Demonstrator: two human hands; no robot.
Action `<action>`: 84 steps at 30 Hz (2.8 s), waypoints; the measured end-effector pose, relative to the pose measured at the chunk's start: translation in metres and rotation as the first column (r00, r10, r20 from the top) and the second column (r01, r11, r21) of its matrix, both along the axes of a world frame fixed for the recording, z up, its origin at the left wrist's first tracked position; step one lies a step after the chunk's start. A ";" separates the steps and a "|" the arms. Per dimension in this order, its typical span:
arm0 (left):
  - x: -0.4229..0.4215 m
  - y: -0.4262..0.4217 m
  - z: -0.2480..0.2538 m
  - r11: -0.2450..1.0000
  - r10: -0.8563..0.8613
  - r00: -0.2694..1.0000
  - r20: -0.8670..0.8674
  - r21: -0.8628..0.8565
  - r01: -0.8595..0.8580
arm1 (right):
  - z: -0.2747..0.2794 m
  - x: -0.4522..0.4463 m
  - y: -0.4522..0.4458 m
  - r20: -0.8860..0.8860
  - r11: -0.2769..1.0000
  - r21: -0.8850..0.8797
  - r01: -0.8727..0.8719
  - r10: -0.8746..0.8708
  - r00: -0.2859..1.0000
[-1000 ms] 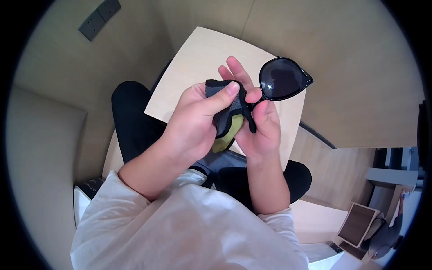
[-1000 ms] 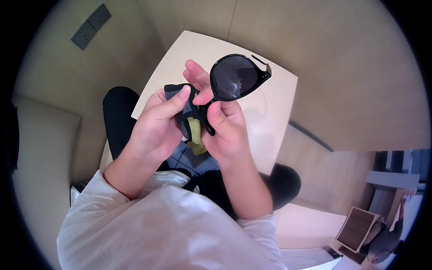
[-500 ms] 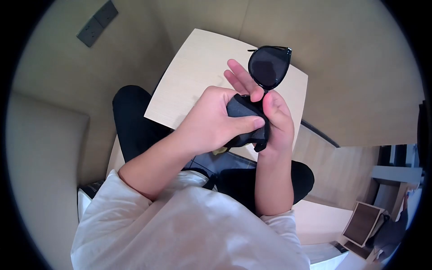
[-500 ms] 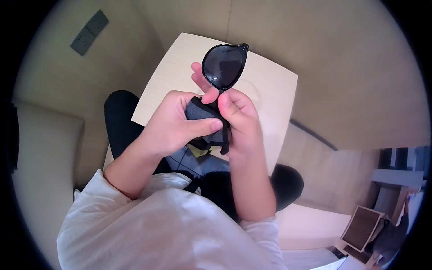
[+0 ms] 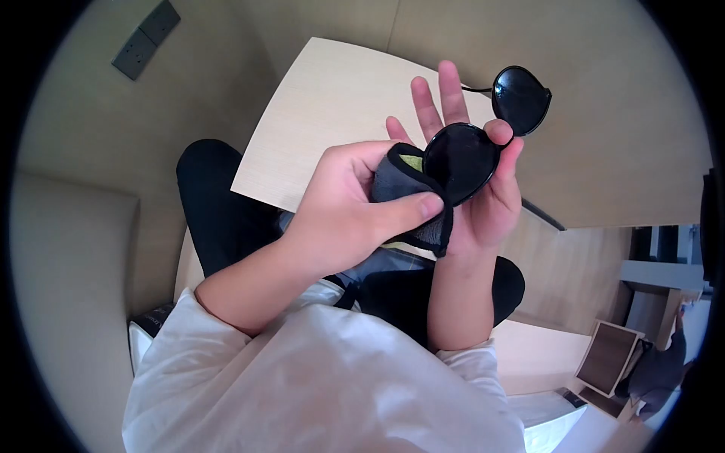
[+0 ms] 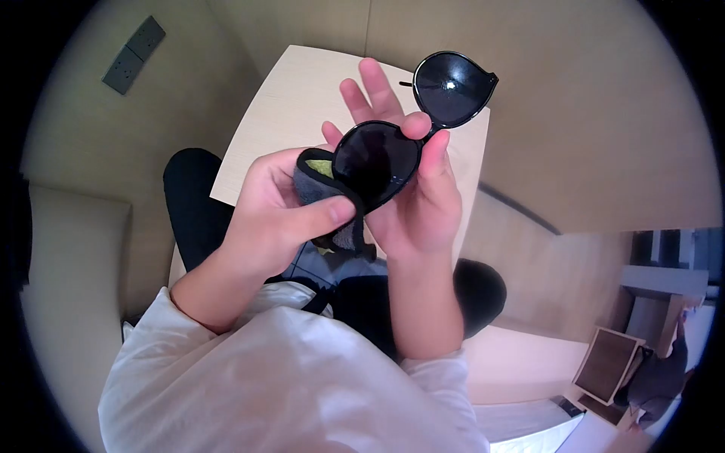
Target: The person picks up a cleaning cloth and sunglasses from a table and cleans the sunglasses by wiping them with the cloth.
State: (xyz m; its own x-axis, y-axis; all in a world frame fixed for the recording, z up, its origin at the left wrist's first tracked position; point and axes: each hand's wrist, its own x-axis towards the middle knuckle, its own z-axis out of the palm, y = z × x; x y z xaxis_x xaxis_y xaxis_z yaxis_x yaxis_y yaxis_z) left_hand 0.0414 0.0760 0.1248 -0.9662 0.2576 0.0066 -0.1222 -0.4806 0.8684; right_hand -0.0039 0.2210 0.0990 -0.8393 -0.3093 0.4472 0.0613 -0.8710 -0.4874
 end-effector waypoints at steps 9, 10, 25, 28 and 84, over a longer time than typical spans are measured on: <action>-0.003 0.004 0.006 0.997 -0.012 0.998 0.069 -0.069 0.017 | -0.013 0.004 -0.015 0.010 0.978 0.134 0.159 -0.162 0.987; -0.004 0.005 0.003 0.995 0.015 0.999 0.044 -0.095 -0.011 | -0.013 0.004 -0.015 -0.011 0.973 0.161 0.168 -0.168 0.986; -0.012 0.007 0.013 0.961 0.024 0.987 0.159 0.268 -0.067 | 0.009 0.018 -0.022 -0.027 0.920 0.250 0.303 -0.306 0.952; -0.011 0.005 0.010 0.953 -0.015 0.981 0.193 0.301 -0.045 | 0.001 0.017 -0.018 -0.111 0.901 0.277 0.332 -0.313 0.943; 0.032 0.003 0.031 0.995 -0.036 0.982 -0.185 -0.102 0.017 | 0.033 0.054 -0.019 -0.080 0.823 0.404 0.398 -0.402 0.912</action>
State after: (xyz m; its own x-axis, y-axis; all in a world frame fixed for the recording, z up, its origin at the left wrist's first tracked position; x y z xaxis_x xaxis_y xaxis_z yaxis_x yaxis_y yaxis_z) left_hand 0.0736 0.0794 0.1559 -0.9433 0.2916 0.1589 0.0348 -0.3893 0.9205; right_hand 0.0497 0.2023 0.1320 -0.9320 -0.0965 0.3493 -0.2437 -0.5465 -0.8012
